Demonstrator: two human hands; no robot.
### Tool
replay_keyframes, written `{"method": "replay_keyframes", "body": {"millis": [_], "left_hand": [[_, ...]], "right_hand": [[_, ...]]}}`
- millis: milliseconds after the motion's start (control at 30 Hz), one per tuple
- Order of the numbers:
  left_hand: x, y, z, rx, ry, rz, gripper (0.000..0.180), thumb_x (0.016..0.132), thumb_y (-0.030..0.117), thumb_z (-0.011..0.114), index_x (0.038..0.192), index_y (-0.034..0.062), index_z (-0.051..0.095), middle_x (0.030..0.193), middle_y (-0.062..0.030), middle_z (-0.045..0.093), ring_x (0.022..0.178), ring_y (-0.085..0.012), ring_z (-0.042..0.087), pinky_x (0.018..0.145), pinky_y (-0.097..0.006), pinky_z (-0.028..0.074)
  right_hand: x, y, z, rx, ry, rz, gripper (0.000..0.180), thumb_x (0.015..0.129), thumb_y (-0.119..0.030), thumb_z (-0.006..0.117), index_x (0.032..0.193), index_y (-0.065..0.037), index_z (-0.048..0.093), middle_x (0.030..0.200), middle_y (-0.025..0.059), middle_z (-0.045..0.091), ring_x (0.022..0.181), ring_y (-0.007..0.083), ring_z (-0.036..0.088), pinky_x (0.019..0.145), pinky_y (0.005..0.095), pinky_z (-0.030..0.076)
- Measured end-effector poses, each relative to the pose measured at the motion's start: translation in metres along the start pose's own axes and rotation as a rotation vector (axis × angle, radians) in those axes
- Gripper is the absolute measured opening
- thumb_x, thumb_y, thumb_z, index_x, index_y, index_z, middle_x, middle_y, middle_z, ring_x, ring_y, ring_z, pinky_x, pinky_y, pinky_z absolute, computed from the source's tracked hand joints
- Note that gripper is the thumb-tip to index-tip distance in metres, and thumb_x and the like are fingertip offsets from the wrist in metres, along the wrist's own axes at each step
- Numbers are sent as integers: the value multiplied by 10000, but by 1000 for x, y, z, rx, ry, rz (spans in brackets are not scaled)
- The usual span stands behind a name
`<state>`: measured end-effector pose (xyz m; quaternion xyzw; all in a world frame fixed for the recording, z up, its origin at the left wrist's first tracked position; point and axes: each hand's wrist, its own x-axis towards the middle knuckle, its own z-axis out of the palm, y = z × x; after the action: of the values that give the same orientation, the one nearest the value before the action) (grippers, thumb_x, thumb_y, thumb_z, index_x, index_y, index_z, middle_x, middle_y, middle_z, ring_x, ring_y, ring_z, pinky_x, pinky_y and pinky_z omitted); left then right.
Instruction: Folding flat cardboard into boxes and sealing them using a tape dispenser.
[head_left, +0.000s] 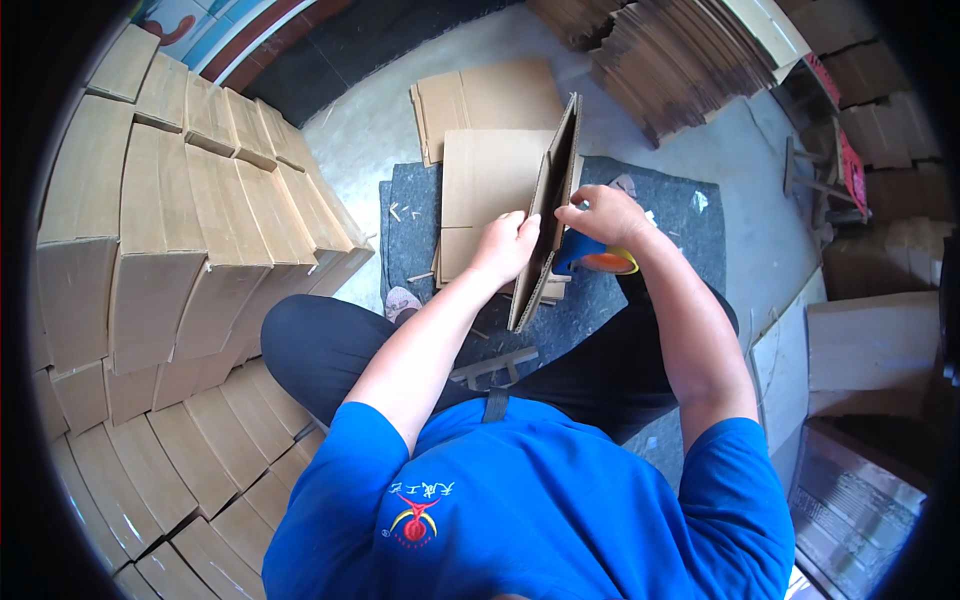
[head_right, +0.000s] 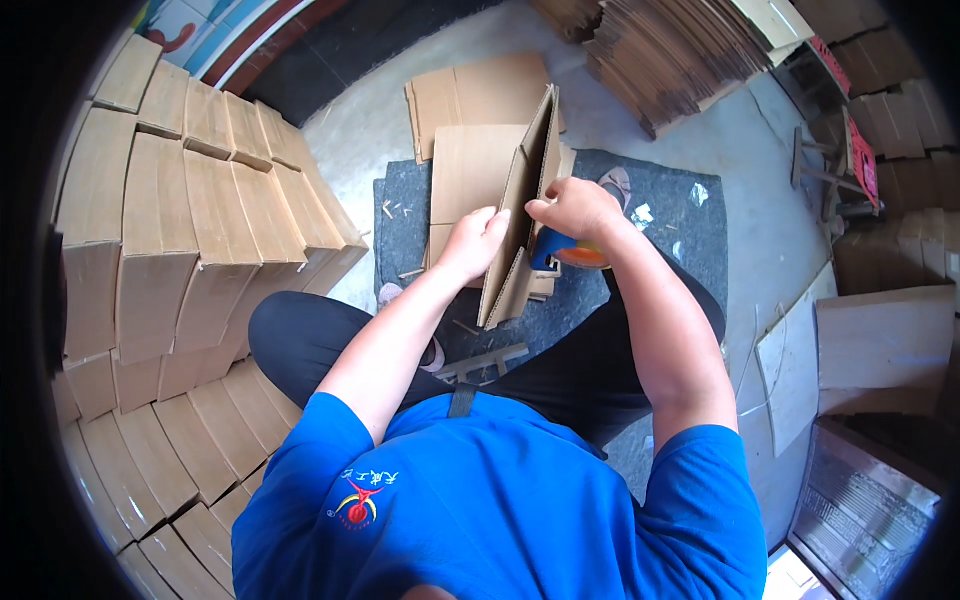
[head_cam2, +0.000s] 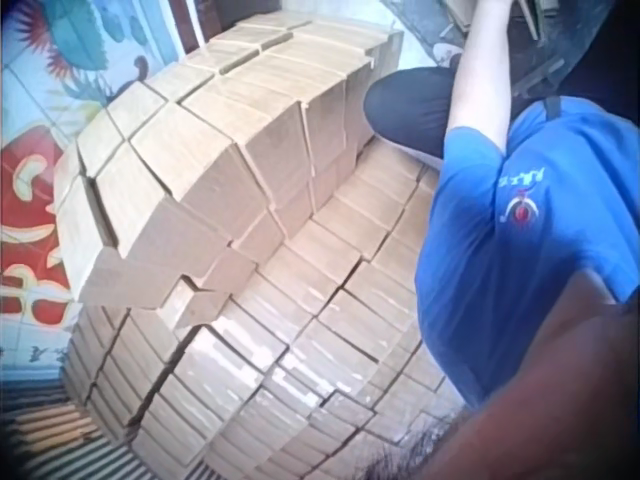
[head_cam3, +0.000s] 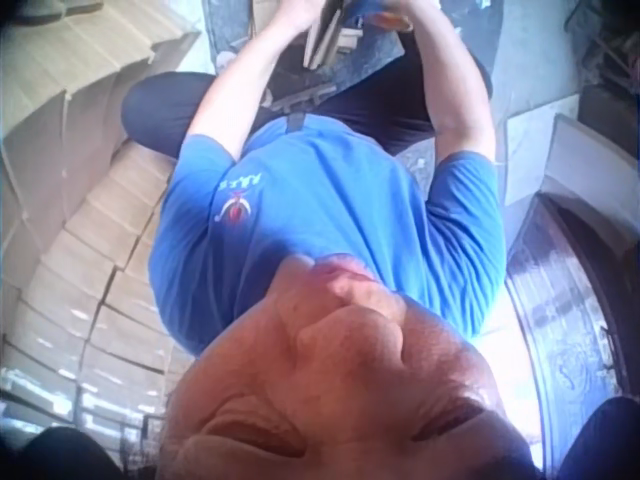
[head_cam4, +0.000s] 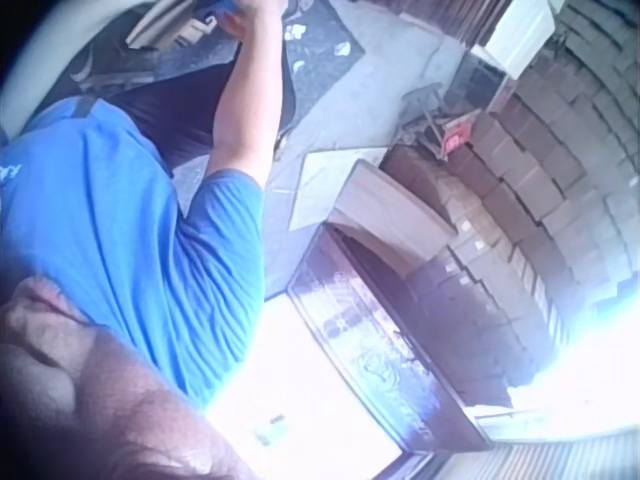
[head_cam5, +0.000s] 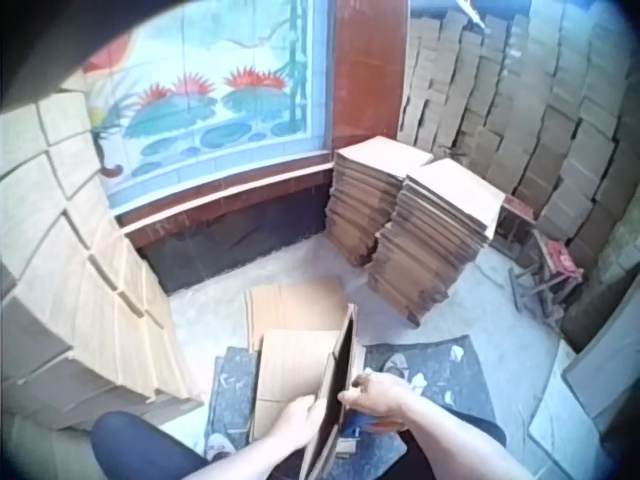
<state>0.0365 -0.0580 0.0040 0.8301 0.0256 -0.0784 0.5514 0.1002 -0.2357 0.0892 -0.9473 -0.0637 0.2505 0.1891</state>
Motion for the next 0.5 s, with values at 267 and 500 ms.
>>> {"method": "replay_keyframes", "body": {"millis": [267,500], "left_hand": [[15,31,-71,472,383,126,311,929,205,465,835,-34,641,912,-250,659,867,-427,641,823,-498,519],[39,-9,-84,548,430,-96,347,933,266,433,947,2,659,1005,-252,662,990,-424,624,889,-485,491]], "right_hand": [[-53,-32,-29,-205,-128,-114,359,785,-307,598,924,5,710,893,199,718,905,335,700,869,417,545],[-37,-42,19,-152,-339,-191,453,860,-393,582,1034,4,714,1030,212,705,1027,322,671,947,395,509]]}}
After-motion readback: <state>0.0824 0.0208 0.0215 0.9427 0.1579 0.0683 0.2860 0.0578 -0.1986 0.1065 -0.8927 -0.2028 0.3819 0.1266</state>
